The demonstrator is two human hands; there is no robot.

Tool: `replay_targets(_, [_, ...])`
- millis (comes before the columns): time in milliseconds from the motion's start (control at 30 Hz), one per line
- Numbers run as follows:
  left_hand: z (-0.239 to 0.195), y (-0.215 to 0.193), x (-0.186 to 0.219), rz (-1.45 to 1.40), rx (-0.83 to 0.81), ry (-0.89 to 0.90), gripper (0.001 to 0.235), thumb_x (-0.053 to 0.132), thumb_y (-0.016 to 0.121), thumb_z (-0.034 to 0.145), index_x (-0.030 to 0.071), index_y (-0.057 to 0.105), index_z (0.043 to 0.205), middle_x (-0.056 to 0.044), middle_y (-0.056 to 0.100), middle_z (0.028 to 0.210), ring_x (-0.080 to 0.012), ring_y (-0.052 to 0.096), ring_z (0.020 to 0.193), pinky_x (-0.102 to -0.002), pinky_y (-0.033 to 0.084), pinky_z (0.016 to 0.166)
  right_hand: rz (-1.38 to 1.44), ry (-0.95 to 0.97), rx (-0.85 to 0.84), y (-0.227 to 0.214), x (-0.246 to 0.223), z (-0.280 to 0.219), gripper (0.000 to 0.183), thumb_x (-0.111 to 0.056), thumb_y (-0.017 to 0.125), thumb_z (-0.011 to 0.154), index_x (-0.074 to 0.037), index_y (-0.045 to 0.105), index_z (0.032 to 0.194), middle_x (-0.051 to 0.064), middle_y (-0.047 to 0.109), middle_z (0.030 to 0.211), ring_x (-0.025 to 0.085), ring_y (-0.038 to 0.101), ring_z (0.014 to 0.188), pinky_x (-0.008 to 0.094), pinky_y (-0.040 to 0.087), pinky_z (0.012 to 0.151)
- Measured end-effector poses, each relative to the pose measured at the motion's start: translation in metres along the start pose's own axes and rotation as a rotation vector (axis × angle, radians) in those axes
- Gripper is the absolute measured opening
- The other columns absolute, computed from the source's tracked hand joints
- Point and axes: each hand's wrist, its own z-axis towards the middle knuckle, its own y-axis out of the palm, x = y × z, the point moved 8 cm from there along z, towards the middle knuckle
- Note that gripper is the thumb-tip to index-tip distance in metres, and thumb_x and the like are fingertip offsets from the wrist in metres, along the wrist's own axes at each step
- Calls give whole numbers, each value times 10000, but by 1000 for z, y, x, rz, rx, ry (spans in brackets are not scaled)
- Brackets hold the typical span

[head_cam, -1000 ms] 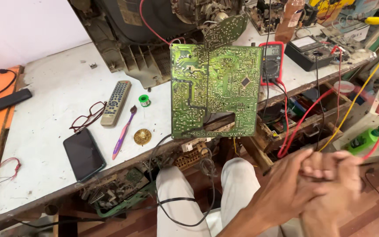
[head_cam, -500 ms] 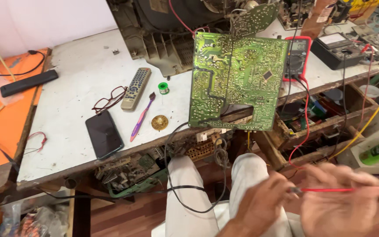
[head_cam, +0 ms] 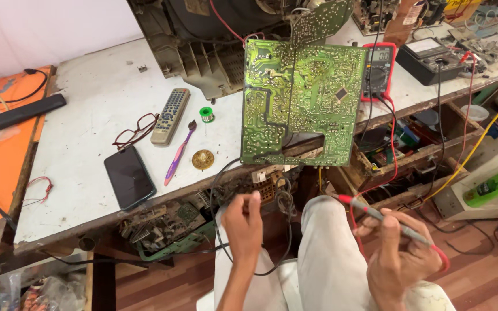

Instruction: The person solders multiple points on a green circuit board using a soldering iron and solder wire. They then use a multimeter to test the board and briefly handle a remote control.

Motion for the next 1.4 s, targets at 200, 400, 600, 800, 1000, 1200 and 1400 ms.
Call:
replay_targets(200, [40, 52, -63, 227, -31, -59, 572, 394, 695, 977, -73, 637, 652, -202, 613, 581, -338, 554, 558, -447, 474, 756, -6, 73, -34, 16, 1, -13, 129, -26, 644, 1044, 64, 559, 1084, 186, 686, 895, 218, 703, 752, 371, 638, 726])
replay_targets(400, [47, 61, -81, 166, 51, -51, 440, 307, 687, 961, -54, 668, 711, -200, 548, 538, -346, 525, 521, -503, 439, 679, -119, 61, -11, 4, -4, -15, 119, -31, 635, 1043, 63, 570, 1077, 188, 699, 881, 213, 700, 716, 357, 627, 682])
replay_targets(600, [39, 58, -64, 112, 2, -143, 467, 306, 658, 988, -66, 664, 706, -197, 601, 565, -326, 531, 518, -503, 421, 574, -85, 71, -11, 4, 3, -19, 134, -33, 641, 1039, 74, 578, 1090, 197, 697, 878, 221, 700, 704, 347, 631, 665])
replay_targets(800, [8, 13, 18, 384, -34, 178, 544, 352, 698, 971, -32, 612, 596, -207, 526, 508, -311, 468, 421, -452, 360, 483, -94, 69, 6, 4, 8, -22, 154, -10, 638, 1040, 117, 581, 1106, 238, 692, 865, 253, 709, 752, 379, 638, 728])
replay_targets(1000, [109, -72, 87, 331, 292, 531, 314, 257, 673, 993, 49, 649, 760, -103, 655, 655, -246, 611, 578, -403, 468, 571, -108, 156, -28, 13, 24, -17, 146, -1, 620, 1029, 124, 579, 1092, 250, 694, 866, 265, 724, 755, 392, 642, 696])
replay_targets(1200, [270, -51, 46, 895, 129, 570, 253, 63, 683, 756, -79, 653, 962, -265, 705, 933, -431, 638, 921, -499, 505, 875, -79, 48, -29, 23, 7, -19, 142, -1, 641, 1016, 117, 605, 1088, 228, 694, 872, 254, 720, 734, 373, 636, 676])
replay_targets(1400, [333, -37, -22, 1106, 76, 459, 215, 105, 724, 687, -48, 719, 838, -250, 716, 891, -433, 639, 908, -468, 514, 834, -174, 36, -31, 5, 1, -22, 134, -1, 653, 988, 104, 625, 1066, 208, 708, 846, 235, 723, 705, 348, 634, 662])
